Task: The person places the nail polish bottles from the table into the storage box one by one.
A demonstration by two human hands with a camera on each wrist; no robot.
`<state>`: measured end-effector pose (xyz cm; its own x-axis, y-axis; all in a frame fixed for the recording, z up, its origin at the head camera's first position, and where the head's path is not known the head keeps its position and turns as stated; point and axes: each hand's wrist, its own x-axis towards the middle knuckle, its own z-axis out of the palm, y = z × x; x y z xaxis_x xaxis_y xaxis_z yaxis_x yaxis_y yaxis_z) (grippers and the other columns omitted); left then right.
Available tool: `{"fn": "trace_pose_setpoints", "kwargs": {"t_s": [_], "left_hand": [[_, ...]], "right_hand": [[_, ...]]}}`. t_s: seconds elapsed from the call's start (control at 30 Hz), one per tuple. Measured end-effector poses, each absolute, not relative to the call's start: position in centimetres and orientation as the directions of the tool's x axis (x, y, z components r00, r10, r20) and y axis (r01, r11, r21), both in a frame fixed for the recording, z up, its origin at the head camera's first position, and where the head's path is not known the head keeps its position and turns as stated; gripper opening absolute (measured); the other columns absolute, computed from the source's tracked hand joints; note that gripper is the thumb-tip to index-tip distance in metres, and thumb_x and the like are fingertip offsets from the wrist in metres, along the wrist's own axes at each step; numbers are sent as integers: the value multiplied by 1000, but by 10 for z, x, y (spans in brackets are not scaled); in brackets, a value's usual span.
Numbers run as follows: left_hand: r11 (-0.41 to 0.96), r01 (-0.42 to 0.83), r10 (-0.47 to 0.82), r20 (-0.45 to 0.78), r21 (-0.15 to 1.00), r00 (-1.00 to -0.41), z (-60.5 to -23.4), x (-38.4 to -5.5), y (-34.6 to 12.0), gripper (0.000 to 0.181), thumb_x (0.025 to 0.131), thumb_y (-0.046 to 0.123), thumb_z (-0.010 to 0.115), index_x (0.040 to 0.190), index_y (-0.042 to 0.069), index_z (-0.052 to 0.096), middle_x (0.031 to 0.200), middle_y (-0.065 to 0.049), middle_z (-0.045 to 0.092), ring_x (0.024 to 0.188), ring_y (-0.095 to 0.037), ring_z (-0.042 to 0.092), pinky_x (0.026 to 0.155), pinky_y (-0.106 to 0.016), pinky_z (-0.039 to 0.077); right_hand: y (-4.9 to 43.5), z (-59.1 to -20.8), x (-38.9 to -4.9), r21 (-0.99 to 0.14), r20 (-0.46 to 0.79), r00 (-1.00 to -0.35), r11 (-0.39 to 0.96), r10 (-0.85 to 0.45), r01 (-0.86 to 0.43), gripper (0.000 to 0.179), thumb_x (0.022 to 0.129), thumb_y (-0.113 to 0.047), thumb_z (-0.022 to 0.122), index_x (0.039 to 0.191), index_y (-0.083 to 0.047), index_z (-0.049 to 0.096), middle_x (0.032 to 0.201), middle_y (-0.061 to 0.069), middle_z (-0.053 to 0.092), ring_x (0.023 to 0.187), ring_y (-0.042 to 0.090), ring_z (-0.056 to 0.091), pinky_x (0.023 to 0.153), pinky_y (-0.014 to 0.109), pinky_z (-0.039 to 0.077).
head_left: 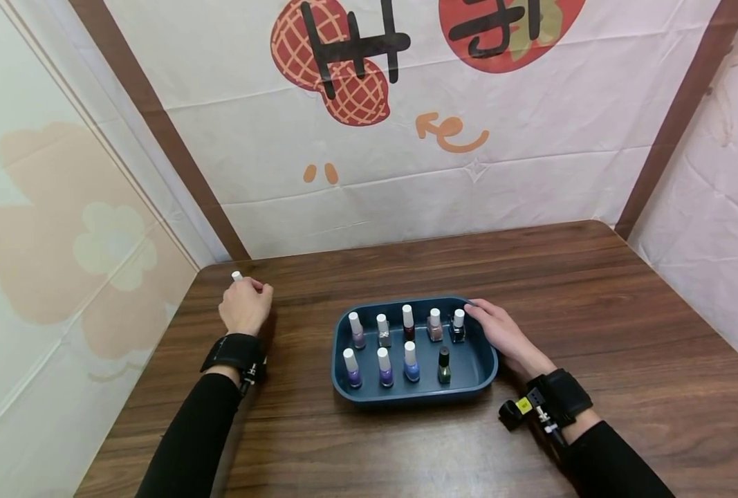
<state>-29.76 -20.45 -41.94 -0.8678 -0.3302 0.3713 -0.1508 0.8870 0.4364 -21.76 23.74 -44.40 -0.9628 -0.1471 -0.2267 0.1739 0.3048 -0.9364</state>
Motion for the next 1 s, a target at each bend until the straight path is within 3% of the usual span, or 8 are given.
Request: {"fn": "trace_pose_setpoints", "kwargs": {"t_s": [0.27,0.47,0.7,1.0], "left_hand": [[827,-272,-439,264,493,-859,-417,-304,-226,27,90,25,50,90,4,66,106,-25,67,99,-46,60,81,-61,44],[796,-361,-493,175,485,-853,-415,-312,-239,35,93,31,47,96,1,65,111,-28,63,105,-49,56,89,-64,41],[784,-396,-522,164,477,-837,-411,-326,-244,49,96,35,40,109,-8,59,117,-32,59,108,-52,53,91,-66,39],[782,-432,-520,88,449,-850,-419,-337,-252,47,92,35,48,110,-8,58,117,-33,58,108,-51,54,91,-65,40]], "right_hand": [[238,-444,-218,-935,-225,-964,311,-141,172,51,104,-37,36,144,-6,39,149,19,37,141,37,31,113,57,25],[238,-443,-218,-935,-234,-961,305,-145,181,51,104,-38,36,144,-6,39,150,19,37,141,36,31,113,56,27],[239,-443,-219,-933,-230,-964,311,-132,180,50,104,-38,36,143,-7,41,149,19,38,140,36,32,113,57,25],[238,-445,-222,-928,-240,-963,320,-125,190,50,104,-37,36,143,-7,41,149,19,39,140,36,33,112,56,29]]}}
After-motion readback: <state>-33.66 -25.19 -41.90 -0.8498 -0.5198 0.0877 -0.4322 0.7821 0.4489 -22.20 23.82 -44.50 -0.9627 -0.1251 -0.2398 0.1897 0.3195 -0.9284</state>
